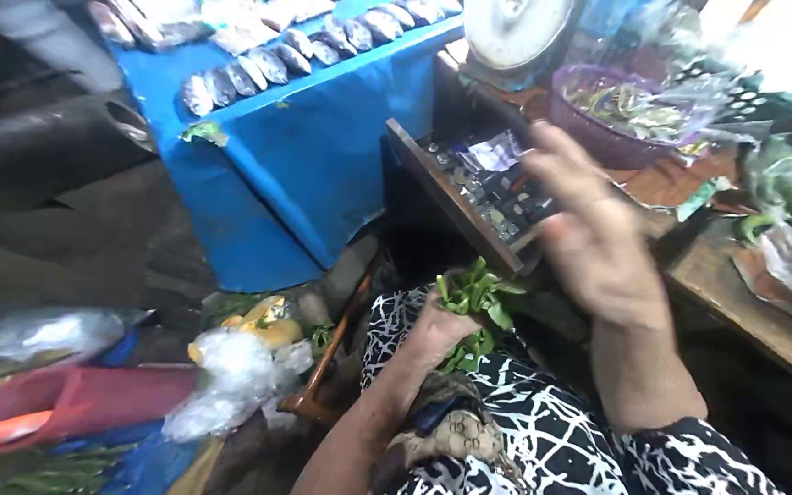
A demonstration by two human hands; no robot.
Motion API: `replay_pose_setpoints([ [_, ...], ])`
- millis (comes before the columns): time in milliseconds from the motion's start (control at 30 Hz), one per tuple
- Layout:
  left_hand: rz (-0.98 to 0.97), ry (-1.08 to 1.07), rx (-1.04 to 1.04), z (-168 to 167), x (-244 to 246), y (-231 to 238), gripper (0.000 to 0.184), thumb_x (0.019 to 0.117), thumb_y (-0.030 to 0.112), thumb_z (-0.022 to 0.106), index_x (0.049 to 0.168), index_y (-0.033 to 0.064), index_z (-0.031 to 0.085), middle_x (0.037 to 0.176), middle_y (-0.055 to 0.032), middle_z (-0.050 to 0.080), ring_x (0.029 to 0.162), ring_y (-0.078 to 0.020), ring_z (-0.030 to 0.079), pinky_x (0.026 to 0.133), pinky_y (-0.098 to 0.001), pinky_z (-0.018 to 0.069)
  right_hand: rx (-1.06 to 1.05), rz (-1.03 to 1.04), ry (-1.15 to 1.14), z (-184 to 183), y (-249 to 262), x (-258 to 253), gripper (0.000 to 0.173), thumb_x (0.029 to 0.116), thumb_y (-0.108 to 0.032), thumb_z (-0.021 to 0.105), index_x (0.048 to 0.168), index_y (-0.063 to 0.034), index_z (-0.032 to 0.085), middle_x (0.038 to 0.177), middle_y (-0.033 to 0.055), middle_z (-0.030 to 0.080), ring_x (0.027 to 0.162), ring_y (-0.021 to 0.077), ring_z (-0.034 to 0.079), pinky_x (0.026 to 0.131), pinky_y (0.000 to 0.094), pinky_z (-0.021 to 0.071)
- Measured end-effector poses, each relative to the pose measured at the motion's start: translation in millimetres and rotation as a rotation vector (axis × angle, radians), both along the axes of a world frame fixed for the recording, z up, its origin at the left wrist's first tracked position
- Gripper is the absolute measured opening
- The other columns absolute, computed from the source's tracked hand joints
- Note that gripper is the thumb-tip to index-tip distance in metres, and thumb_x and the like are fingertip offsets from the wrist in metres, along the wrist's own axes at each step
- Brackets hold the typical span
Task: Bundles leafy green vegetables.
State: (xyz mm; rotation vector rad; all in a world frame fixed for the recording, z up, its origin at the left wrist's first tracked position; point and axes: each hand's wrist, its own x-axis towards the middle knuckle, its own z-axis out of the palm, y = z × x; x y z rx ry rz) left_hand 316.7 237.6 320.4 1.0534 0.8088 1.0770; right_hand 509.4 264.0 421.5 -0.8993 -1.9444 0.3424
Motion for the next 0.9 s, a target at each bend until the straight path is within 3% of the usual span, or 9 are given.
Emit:
replay_pose_setpoints([
  [100,0.024,0.213,-0.156,17.1,4.8,-20.3,0.063,0.0762,-0.017,0.070,0.133,-0.0005,0.047,0.107,0.0022,0.067,0.097,-0.0012,0.066,0.085,-0.0231,0.0585,-0.291,0.143,-0.241,-40.2,-1.2,-47.8,0.040,0.1074,-0.027,0.048,0.144,-0.0155,0.060,0.160,0.0098,0.044,0.150,0.0283,0.037,0.122,0.0568,0.0298],
  [200,0.022,0.111,-0.116,6.7,0.6,-19.7,0.049,0.0821,-0.010,0.070,0.123,0.0081,0.051,0.101,0.0095,0.070,0.095,0.0011,0.067,0.086,-0.0218,0.0586,-0.415,0.244,-0.212,-46.7,-0.6,-44.2,0.049,0.1091,-0.036,0.043,0.152,-0.0142,0.051,0.163,0.0165,0.038,0.153,0.0345,0.032,0.121,0.0649,0.0233],
  [267,-0.006,0.001,-0.027,2.4,-7.3,-14.6,0.041,0.0854,0.002,0.074,0.120,0.0128,0.055,0.101,0.0133,0.071,0.096,0.0019,0.068,0.087,-0.0213,0.0588,-0.381,0.216,-0.085,-42.1,-11.7,-34.6,0.060,0.1056,-0.048,0.046,0.155,-0.0150,0.047,0.165,0.0155,0.033,0.151,0.0303,0.035,0.121,0.0597,0.0289],
  [400,-0.041,0.027,0.051,4.6,-5.5,-1.0,0.078,0.0834,0.006,0.076,0.148,-0.0043,0.034,0.124,0.0013,0.063,0.111,-0.0007,0.062,0.097,-0.0224,0.0538,-0.498,0.097,0.181,-57.7,-22.5,-39.5,0.104,0.0883,-0.063,0.069,0.166,-0.0176,0.016,0.170,0.0114,0.020,0.149,0.0204,0.038,0.118,0.0450,0.0411],
  [467,-0.042,0.143,0.055,8.2,0.2,-3.8,0.086,0.0860,0.001,0.071,0.155,-0.0092,0.021,0.137,-0.0065,0.057,0.121,0.0009,0.057,0.105,-0.0193,0.0482,-0.665,0.026,0.243,-74.1,-22.5,-57.4,0.111,0.0832,-0.043,0.082,0.166,-0.0182,0.012,0.152,0.0134,0.049,0.124,0.0207,0.061,0.101,0.0437,0.0543],
  [533,0.013,0.275,0.101,2.9,5.6,-4.1,0.091,0.0822,0.003,0.077,0.153,-0.0107,0.021,0.135,-0.0087,0.057,0.120,0.0016,0.057,0.105,-0.0168,0.0473,-0.730,0.009,0.275,-79.9,-20.1,-62.6,0.096,0.0872,-0.020,0.074,0.165,-0.0152,0.018,0.133,0.0113,0.065,0.112,0.0166,0.068,0.096,0.0371,0.0569],
  [700,0.034,0.249,0.227,-9.1,2.6,11.4,0.147,0.0622,0.010,0.094,0.159,0.0048,-0.016,0.143,-0.0171,0.053,0.129,-0.0145,0.059,0.109,-0.0310,0.0520,-0.574,0.100,0.522,-78.4,-15.1,-51.8,0.072,0.0864,0.001,0.062,0.154,-0.0030,0.039,0.098,0.0044,0.073,0.089,0.0110,0.070,0.082,0.0299,0.0601],
  [833,-0.126,0.596,0.195,11.2,-16.1,16.9,0.145,0.0539,0.039,0.099,0.166,0.0149,0.011,0.169,-0.0115,0.020,0.145,-0.0198,0.041,0.112,-0.0420,0.0454,-0.555,0.270,0.725,-77.2,-4.7,-34.6,0.075,0.0855,0.000,0.065,0.155,-0.0090,0.038,0.091,0.0039,0.072,0.080,0.0125,0.070,0.075,0.0308,0.0607],
  [900,-0.192,0.604,0.203,10.0,-17.0,13.9,0.122,0.0575,0.041,0.097,0.159,0.0128,0.036,0.164,-0.0021,0.035,0.142,-0.0126,0.044,0.113,-0.0402,0.0444,-0.581,0.388,0.845,-79.1,-0.3,-30.7,0.077,0.0844,0.002,0.066,0.154,-0.0136,0.038,0.090,0.0042,0.072,0.079,0.0129,0.070,0.074,0.0304,0.0608],
])
